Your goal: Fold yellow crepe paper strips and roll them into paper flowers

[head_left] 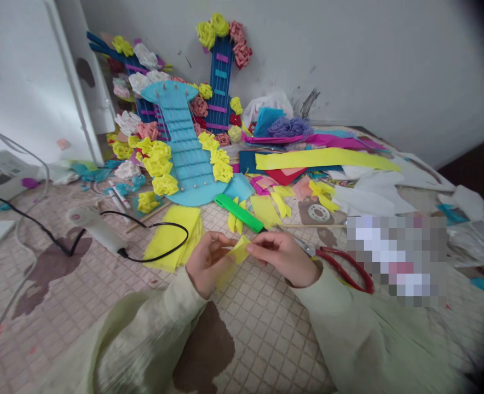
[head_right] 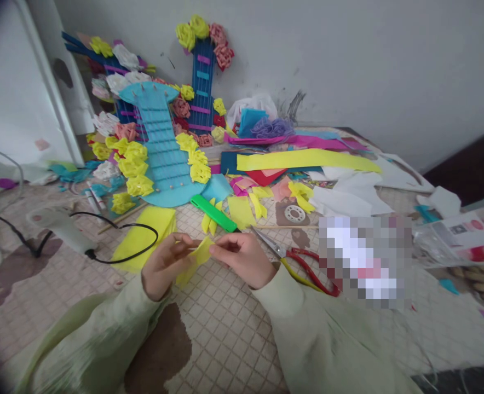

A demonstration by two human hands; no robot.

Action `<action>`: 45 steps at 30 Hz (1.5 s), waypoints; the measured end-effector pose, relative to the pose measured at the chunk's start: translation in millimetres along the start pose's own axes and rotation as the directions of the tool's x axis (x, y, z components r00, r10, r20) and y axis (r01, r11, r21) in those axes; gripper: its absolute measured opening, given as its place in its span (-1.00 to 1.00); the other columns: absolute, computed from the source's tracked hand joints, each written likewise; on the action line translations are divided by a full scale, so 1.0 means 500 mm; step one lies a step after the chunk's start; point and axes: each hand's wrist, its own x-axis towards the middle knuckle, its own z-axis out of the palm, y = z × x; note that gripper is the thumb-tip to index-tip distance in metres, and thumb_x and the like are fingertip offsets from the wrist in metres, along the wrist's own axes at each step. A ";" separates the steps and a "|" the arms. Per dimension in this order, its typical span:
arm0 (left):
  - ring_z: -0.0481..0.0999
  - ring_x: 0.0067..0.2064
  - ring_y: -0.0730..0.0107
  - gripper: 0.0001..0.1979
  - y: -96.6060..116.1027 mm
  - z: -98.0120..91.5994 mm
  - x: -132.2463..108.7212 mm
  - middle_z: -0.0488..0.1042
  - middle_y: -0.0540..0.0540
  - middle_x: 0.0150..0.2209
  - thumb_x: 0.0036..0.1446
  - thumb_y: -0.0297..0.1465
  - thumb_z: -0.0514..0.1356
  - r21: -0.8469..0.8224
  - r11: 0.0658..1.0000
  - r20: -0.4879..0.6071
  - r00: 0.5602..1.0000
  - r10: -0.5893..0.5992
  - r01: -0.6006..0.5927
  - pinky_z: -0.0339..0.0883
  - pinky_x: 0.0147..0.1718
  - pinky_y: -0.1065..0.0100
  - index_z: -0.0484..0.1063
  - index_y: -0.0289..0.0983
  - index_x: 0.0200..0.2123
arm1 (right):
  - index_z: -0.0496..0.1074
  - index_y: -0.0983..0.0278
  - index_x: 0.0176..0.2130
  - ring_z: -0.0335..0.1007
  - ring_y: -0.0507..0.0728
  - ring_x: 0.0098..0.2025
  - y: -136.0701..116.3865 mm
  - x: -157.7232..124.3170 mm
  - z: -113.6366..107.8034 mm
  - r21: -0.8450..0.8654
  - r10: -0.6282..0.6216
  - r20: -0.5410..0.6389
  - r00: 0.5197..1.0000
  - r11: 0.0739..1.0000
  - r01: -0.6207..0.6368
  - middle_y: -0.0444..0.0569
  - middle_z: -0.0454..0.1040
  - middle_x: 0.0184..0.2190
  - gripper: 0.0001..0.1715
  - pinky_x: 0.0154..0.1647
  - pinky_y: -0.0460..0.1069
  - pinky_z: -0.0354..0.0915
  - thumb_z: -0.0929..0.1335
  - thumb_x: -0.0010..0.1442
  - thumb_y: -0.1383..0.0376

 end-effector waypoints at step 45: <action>0.20 -0.62 0.55 -0.73 -0.007 0.001 -0.005 0.27 0.03 -0.69 -0.11 -0.25 0.17 0.340 0.929 -0.010 0.989 -0.150 0.144 0.02 -0.66 0.51 0.39 -0.36 -0.63 | 0.38 0.27 -0.46 0.10 -0.03 -0.59 0.004 -0.023 0.031 -0.597 -0.586 -0.078 0.807 0.675 0.433 -0.15 0.20 -0.61 -0.87 -0.54 -0.10 0.12 0.28 0.06 0.29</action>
